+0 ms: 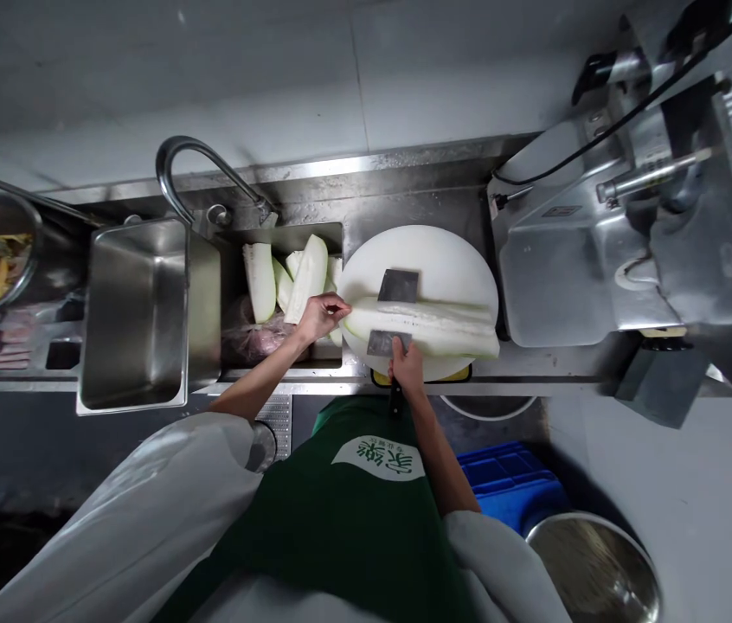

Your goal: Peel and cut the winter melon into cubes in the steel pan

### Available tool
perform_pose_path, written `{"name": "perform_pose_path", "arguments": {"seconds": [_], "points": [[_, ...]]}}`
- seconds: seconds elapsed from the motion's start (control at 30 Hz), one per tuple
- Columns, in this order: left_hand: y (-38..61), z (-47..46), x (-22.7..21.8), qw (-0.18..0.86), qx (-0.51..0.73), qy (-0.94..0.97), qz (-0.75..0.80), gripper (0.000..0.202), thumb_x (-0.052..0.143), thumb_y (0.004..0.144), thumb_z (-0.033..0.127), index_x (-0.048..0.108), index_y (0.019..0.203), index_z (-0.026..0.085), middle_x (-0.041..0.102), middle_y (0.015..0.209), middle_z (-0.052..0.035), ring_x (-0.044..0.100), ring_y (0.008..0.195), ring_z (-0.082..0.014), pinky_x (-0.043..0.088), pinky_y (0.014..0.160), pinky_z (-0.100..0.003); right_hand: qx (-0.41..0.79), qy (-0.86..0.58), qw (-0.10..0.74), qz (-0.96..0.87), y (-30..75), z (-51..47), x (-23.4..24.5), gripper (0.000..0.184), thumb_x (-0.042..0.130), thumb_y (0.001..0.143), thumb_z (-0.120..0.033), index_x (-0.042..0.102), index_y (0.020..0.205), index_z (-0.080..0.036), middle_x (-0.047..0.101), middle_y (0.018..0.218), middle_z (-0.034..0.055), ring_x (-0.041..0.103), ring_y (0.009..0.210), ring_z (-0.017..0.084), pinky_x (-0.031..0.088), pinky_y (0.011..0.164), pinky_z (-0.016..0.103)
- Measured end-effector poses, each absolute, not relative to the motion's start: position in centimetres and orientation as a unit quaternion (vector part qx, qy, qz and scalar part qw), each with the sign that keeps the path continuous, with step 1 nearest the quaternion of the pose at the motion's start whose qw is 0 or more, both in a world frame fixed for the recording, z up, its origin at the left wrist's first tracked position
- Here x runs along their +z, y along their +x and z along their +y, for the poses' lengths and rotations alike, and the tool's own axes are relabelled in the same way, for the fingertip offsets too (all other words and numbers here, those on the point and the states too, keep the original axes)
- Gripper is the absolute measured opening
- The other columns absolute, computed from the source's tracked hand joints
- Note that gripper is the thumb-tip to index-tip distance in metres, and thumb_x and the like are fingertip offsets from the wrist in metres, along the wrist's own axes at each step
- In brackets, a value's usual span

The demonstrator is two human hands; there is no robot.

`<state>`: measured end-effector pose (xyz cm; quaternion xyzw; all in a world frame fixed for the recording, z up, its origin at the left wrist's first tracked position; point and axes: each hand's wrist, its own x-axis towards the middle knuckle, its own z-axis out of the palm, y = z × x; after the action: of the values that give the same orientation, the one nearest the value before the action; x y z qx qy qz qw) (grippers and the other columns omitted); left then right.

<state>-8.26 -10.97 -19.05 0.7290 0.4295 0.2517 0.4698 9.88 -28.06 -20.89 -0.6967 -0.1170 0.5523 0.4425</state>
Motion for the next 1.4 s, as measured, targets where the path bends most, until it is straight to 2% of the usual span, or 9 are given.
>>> {"name": "perform_pose_path", "arguments": {"seconds": [0.37, 0.6, 0.7, 0.77, 0.9, 0.97, 1.07, 1.2, 1.4], "points": [[-8.3, -11.4, -18.2, 0.462, 0.204, 0.741, 0.443, 0.014, 0.075, 0.085, 0.027, 0.077, 0.077, 0.016, 0.076, 0.083, -0.0071, 0.066, 0.070, -0.0158, 0.053, 0.067, -0.028, 0.590, -0.682, 0.417, -0.114, 11.5, -27.5, -19.5, 0.061, 0.073, 0.078, -0.077, 0.036, 0.088, -0.029, 0.042, 0.044, -0.0134, 0.041, 0.032, 0.010, 0.036, 0.031, 0.021], [-6.8, -11.5, -15.4, 0.365, 0.131, 0.803, 0.454, 0.011, 0.069, 0.086, 0.013, 0.078, 0.080, 0.015, 0.075, 0.088, -0.0079, 0.067, 0.076, -0.0184, 0.055, 0.075, -0.030, 0.611, -0.671, 0.398, -0.132, 13.1, -27.5, -19.2, 0.064, 0.076, 0.074, -0.075, 0.034, 0.088, -0.029, 0.043, 0.045, -0.0145, 0.040, 0.032, 0.009, 0.033, 0.030, 0.019], [-2.3, -12.2, -14.3, 0.326, 0.116, 0.857, 0.381, 0.018, 0.062, 0.095, 0.019, 0.079, 0.095, 0.015, 0.075, 0.103, -0.0106, 0.069, 0.097, -0.0227, 0.054, 0.093, -0.035, 0.609, -0.669, 0.406, -0.127, 12.5, -27.6, -19.4, 0.066, 0.075, 0.072, -0.078, 0.034, 0.088, -0.029, 0.043, 0.045, -0.0149, 0.039, 0.032, 0.009, 0.033, 0.030, 0.019], [1.9, -13.0, -14.1, 0.325, 0.069, 0.893, 0.302, 0.025, 0.061, 0.099, 0.029, 0.077, 0.115, 0.017, 0.073, 0.120, -0.0125, 0.064, 0.117, -0.0272, 0.049, 0.105, -0.040, 0.599, -0.670, 0.422, -0.118, 11.7, -27.6, -19.7, 0.067, 0.074, 0.071, -0.080, 0.034, 0.089, -0.029, 0.042, 0.044, -0.0153, 0.039, 0.032, 0.009, 0.034, 0.030, 0.020], [8.6, -14.5, -15.1, 0.304, -0.095, 0.921, 0.226, 0.070, 0.075, 0.090, 0.041, 0.052, 0.153, 0.020, 0.058, 0.147, -0.0197, 0.050, 0.138, -0.0390, 0.037, 0.115, -0.057, 0.580, -0.664, 0.454, -0.132, 10.6, -28.2, -20.3, 0.067, 0.072, 0.071, -0.082, 0.036, 0.090, -0.029, 0.044, 0.045, -0.0145, 0.041, 0.033, 0.010, 0.038, 0.031, 0.022], [10.1, -14.8, -15.7, 0.294, -0.142, 0.918, 0.223, 0.083, 0.078, 0.088, 0.039, 0.041, 0.160, 0.020, 0.052, 0.151, -0.0233, 0.045, 0.142, -0.0409, 0.029, 0.118, -0.062, 0.578, -0.662, 0.456, -0.144, 10.6, -28.7, -20.7, 0.068, 0.073, 0.069, -0.083, 0.038, 0.091, -0.029, 0.044, 0.045, -0.0144, 0.041, 0.033, 0.011, 0.038, 0.030, 0.023], [10.7, -14.6, -16.2, 0.301, -0.147, 0.913, 0.231, 0.077, 0.071, 0.093, 0.036, 0.039, 0.161, 0.020, 0.043, 0.158, -0.0262, 0.037, 0.149, -0.0426, 0.024, 0.120, -0.065, 0.585, -0.664, 0.439, -0.156, 11.2, -29.4, -20.9, 0.065, 0.074, 0.070, -0.081, 0.043, 0.093, -0.029, 0.042, 0.044, -0.0145, 0.040, 0.032, 0.011, 0.036, 0.029, 0.023], [10.8, -13.9, -16.3, 0.319, -0.127, 0.904, 0.256, 0.069, 0.065, 0.097, 0.033, 0.040, 0.161, 0.023, 0.045, 0.155, -0.0249, 0.042, 0.146, -0.0439, 0.030, 0.117, -0.064, 0.600, -0.667, 0.408, -0.166, 12.1, -29.6, -20.4, 0.059, 0.075, 0.073, -0.076, 0.046, 0.091, -0.028, 0.042, 0.045, -0.0131, 0.040, 0.033, 0.011, 0.035, 0.029, 0.023], [11.2, -15.4, -14.3, 0.400, -0.044, 0.888, 0.222, 0.067, 0.061, 0.097, 0.022, 0.040, 0.160, 0.022, 0.065, 0.138, -0.0176, 0.063, 0.128, -0.0333, 0.048, 0.104, -0.042, 0.602, -0.657, 0.423, -0.162, 12.4, -29.3, -20.2, 0.055, 0.075, 0.074, -0.072, 0.043, 0.086, -0.028, 0.042, 0.045, -0.0131, 0.040, 0.034, 0.010, 0.035, 0.031, 0.022]]}}
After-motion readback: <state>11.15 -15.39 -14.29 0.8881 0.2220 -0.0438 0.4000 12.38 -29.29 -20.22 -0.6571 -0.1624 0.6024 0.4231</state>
